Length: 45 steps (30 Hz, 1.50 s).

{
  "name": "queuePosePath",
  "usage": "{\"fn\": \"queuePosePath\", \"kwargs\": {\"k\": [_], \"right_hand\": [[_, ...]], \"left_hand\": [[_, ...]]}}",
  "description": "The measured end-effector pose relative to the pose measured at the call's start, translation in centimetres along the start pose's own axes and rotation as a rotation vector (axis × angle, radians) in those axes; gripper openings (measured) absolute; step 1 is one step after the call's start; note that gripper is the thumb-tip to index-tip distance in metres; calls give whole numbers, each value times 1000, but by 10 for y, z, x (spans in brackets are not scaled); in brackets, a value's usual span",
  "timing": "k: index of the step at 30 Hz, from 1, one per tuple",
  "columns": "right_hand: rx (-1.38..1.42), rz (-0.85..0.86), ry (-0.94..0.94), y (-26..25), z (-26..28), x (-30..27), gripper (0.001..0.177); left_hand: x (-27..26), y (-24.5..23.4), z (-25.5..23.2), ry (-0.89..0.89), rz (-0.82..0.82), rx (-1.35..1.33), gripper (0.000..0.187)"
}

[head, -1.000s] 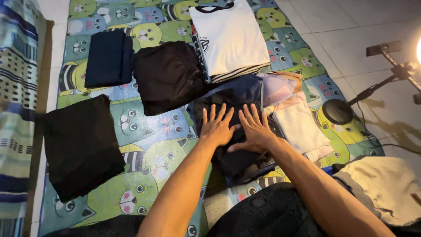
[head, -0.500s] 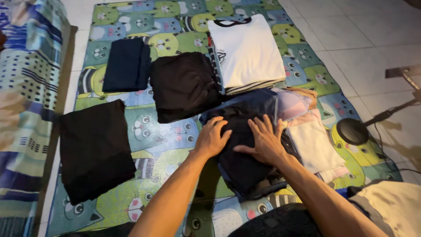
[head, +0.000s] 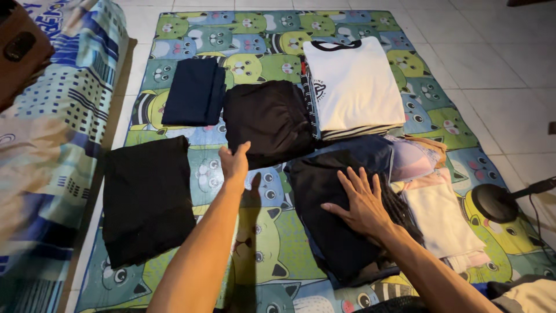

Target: The person sits on a mat and folds various clothing items, including t-shirts and jeans, by hand. They pick up each item, fold it into a neat stack, and place it on the mat next to other folded clothes.

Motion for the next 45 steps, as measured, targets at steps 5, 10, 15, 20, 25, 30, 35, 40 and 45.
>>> {"fn": "queuePosePath", "kwargs": {"k": [5,10,15,20,25,30,35,40,45], "right_hand": [[-15,26,22,2,-2,-1,96],[-19,27,2,5,-3,-1,97],[-35,19,-10,7,-2,-1,99],[-13,-165,-20,-33,12,2,85],[211,-43,143,-44,29,1,67],[144,193,41,-10,62,-13,110],[111,202,-17,-1,58,-16,108],[141,120,-32,-6,57,-13,101],[125,-133,-65,-34,81,11,72]], "left_hand": [[12,13,10,-274,108,-93,96],[6,1,11,-159,89,33,69],[-55,18,72,-313,195,49,46],[-132,73,106,30,462,194,35],[-181,81,105,-224,548,286,38],[-204,57,34,-104,564,308,48],[-181,39,15,84,586,279,46],[-117,-36,-12,538,288,345,36],[-39,-137,-48,814,31,675,60]]}}
Point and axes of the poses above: each hand's wrist, its own x-axis towards the middle knuckle, its own y-axis out of the palm, z = x × y, the point moved 10 cm from there along x, towards the middle knuckle, and after that the axes turned 11 degrees about -z, right-handed, at the moved point
